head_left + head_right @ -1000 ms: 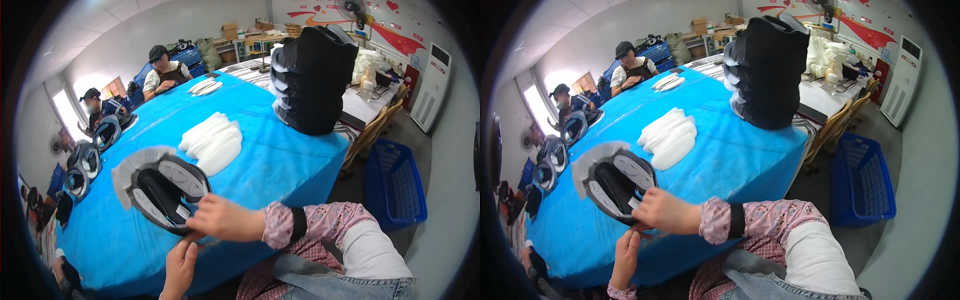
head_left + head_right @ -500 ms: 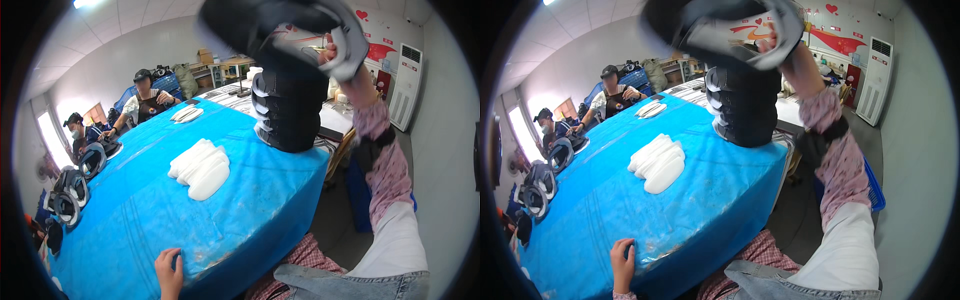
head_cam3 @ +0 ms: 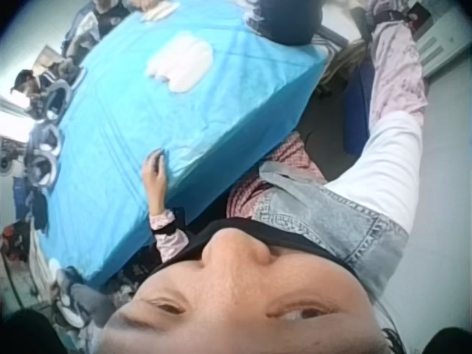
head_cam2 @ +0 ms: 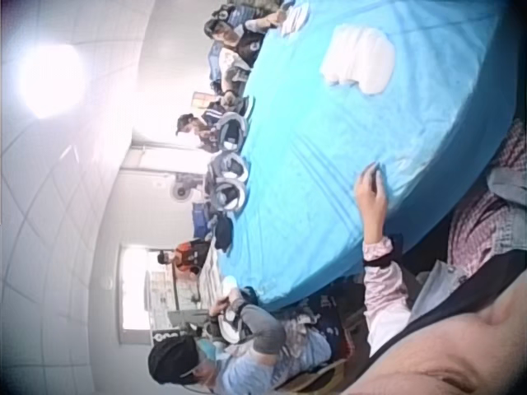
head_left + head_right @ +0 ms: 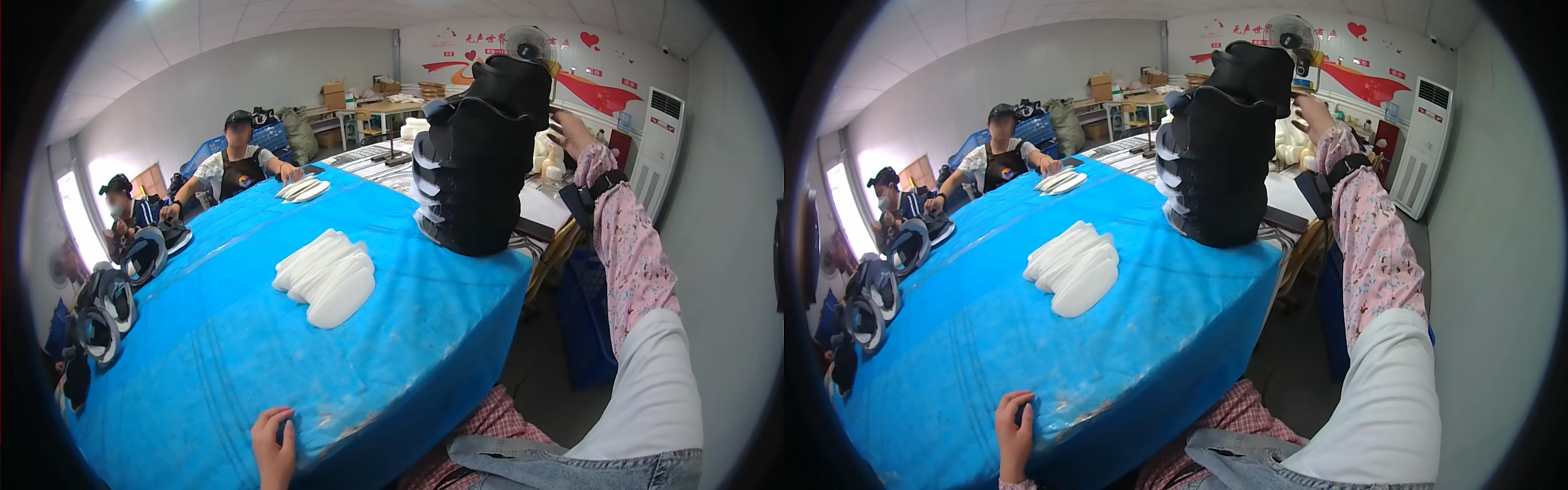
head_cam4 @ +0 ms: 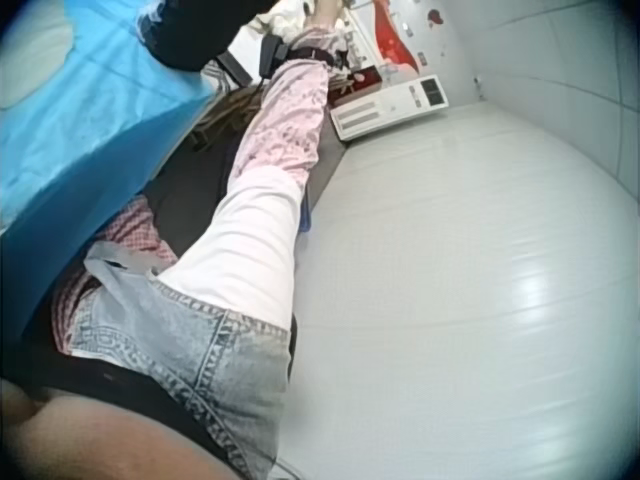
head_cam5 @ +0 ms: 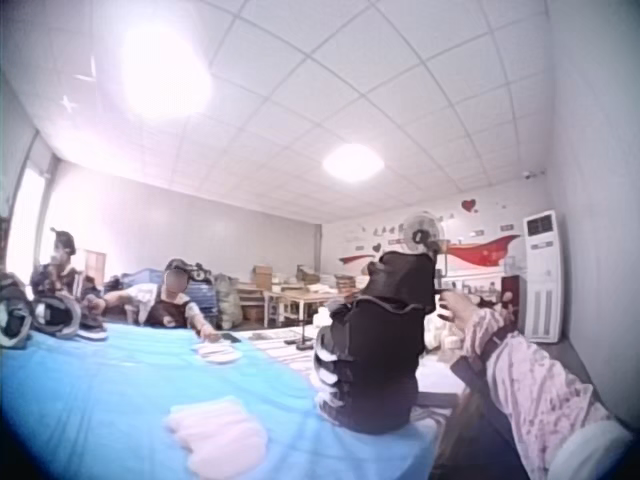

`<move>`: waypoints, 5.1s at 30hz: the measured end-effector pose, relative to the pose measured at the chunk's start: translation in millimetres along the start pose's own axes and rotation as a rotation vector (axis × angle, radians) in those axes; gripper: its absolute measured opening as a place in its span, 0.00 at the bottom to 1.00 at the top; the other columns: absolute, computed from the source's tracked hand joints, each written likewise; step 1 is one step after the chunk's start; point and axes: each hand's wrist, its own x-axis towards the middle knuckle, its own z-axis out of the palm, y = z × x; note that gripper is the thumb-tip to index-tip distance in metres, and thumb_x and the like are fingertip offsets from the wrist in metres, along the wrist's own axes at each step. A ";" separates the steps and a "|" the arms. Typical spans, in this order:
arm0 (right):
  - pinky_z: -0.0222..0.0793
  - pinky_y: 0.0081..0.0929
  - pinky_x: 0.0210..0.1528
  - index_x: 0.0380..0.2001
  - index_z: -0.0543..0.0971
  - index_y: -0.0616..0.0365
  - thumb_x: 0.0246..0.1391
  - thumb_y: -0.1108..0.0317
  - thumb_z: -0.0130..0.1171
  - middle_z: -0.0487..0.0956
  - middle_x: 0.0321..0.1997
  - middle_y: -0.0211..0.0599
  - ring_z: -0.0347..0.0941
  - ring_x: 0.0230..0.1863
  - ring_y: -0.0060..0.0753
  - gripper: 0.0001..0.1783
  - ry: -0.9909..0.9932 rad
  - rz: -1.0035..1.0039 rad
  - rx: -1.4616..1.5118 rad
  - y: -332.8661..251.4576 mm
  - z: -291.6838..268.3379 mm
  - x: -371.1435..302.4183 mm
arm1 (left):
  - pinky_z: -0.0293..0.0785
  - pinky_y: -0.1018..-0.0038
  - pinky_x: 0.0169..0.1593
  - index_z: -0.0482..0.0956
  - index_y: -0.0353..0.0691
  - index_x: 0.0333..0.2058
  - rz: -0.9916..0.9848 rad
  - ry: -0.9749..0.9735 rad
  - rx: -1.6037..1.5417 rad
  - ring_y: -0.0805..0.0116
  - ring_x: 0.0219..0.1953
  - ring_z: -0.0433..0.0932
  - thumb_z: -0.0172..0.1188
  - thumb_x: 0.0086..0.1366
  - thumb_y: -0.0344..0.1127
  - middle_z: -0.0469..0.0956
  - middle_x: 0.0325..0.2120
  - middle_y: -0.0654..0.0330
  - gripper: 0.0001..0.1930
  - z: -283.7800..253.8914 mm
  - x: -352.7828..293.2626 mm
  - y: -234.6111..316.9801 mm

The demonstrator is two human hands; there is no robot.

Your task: The person picks up a white shoe lining, places it inside a black shoe upper, and presses it down into place. The person then stacks the finished component onto a pile of other completed uppers on the table.

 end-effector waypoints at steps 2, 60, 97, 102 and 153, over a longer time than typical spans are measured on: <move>0.65 0.28 0.42 0.41 0.73 0.52 0.53 0.55 0.48 0.69 0.36 0.27 0.65 0.36 0.24 0.16 0.144 0.003 0.232 -8.7 -8.7 0.9 | 0.67 0.71 0.43 0.76 0.32 0.33 0.019 -0.010 0.002 0.58 0.39 0.73 0.52 0.56 0.25 0.74 0.35 0.53 0.07 1.6 1.3 -1.2; 0.68 0.40 0.47 0.45 0.74 0.51 0.38 0.40 0.61 0.68 0.44 0.49 0.70 0.43 0.52 0.35 0.346 -0.964 -1.128 8.1 125.1 56.1 | 0.67 0.67 0.43 0.77 0.38 0.37 -0.025 -0.051 0.296 0.55 0.38 0.73 0.53 0.58 0.27 0.76 0.37 0.54 0.09 3.1 4.0 -2.5; 0.65 0.39 0.50 0.55 0.59 0.72 0.36 0.43 0.66 0.63 0.53 0.58 0.62 0.52 0.54 0.52 -0.918 -0.549 -0.908 165.6 294.6 -210.0 | 0.69 0.66 0.38 0.78 0.41 0.32 0.005 0.103 0.272 0.57 0.36 0.74 0.55 0.54 0.24 0.76 0.33 0.59 0.07 8.6 -0.4 -11.0; 0.66 0.39 0.45 0.52 0.63 0.68 0.33 0.48 0.70 0.66 0.48 0.53 0.64 0.47 0.51 0.48 -0.765 -0.680 -0.701 188.1 282.4 -201.3 | 0.69 0.66 0.41 0.78 0.40 0.35 -0.118 0.047 0.259 0.57 0.38 0.74 0.53 0.56 0.25 0.76 0.36 0.58 0.09 6.9 4.1 -5.9; 0.63 0.31 0.49 0.29 0.70 0.59 0.37 0.70 0.67 0.70 0.42 0.40 0.64 0.47 0.41 0.16 -0.681 -0.400 -0.181 199.8 278.4 -191.8 | 0.68 0.69 0.40 0.79 0.42 0.36 -0.208 0.146 -0.005 0.60 0.36 0.72 0.50 0.58 0.29 0.73 0.30 0.58 0.10 44.1 116.5 -71.8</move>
